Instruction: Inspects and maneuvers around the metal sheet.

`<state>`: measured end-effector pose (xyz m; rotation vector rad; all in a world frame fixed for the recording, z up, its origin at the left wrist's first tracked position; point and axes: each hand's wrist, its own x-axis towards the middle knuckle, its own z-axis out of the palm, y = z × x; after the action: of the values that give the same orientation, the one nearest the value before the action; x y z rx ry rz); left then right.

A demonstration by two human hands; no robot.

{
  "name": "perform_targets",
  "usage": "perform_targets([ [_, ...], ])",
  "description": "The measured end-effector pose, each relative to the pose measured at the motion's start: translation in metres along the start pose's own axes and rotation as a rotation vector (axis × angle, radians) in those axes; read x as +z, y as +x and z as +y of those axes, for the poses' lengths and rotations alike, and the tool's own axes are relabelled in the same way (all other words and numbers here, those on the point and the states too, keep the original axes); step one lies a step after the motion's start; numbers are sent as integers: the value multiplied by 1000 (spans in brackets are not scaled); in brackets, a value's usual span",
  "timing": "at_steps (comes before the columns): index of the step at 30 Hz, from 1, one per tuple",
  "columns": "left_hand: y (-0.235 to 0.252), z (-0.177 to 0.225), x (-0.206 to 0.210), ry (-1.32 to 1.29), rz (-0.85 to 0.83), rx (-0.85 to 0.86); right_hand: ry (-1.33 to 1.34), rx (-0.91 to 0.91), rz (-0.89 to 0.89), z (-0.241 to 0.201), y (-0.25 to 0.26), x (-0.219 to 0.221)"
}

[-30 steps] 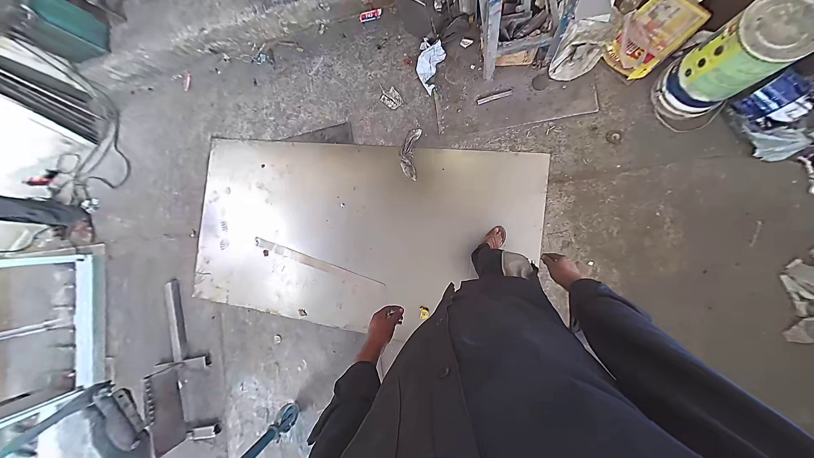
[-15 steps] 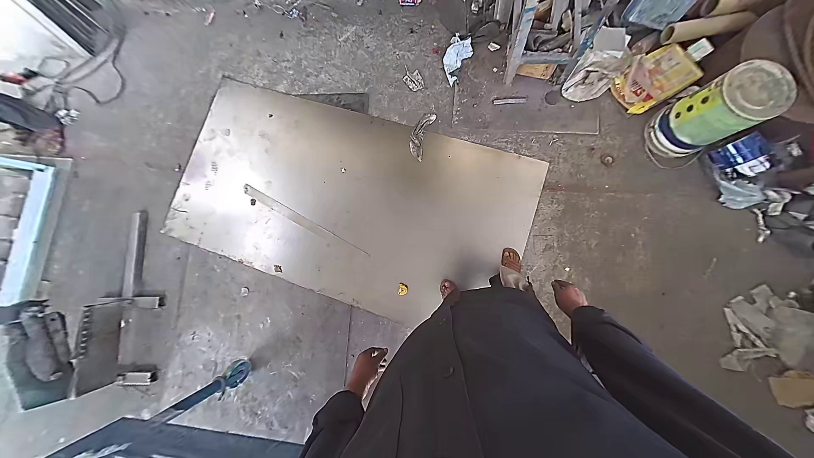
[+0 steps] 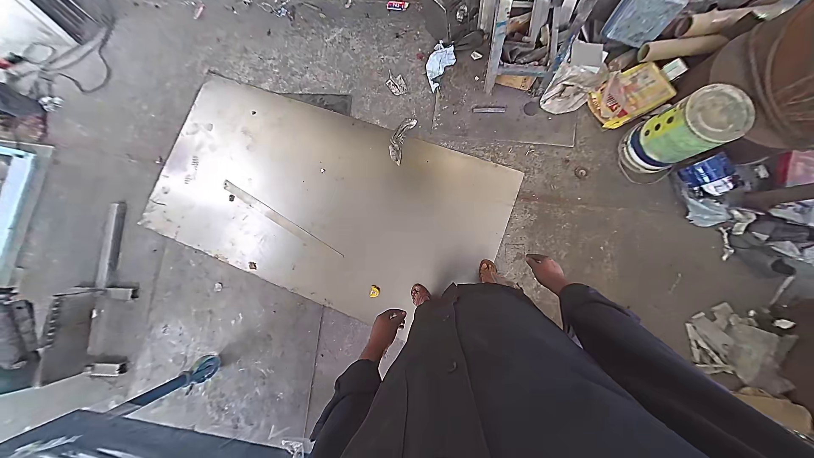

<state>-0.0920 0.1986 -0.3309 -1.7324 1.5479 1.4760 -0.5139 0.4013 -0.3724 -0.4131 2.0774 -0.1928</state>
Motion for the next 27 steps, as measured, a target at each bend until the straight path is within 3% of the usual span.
perform_targets([
  [4,-17,19,43,4,1,33,-101,72,-50,56,11,-20],
  [10,-41,-12,67,-11,28,-63,-219,105,-75,87,22,-38],
  [17,-65,-70,74,-170,103,-244,-262,-51,-125,22,31,-26],
  [22,-83,-59,87,-235,114,-264,-304,-228,-154,-31,33,-15],
  [27,-78,-55,111,-233,97,-171,-360,-263,-180,-48,32,-11],
])
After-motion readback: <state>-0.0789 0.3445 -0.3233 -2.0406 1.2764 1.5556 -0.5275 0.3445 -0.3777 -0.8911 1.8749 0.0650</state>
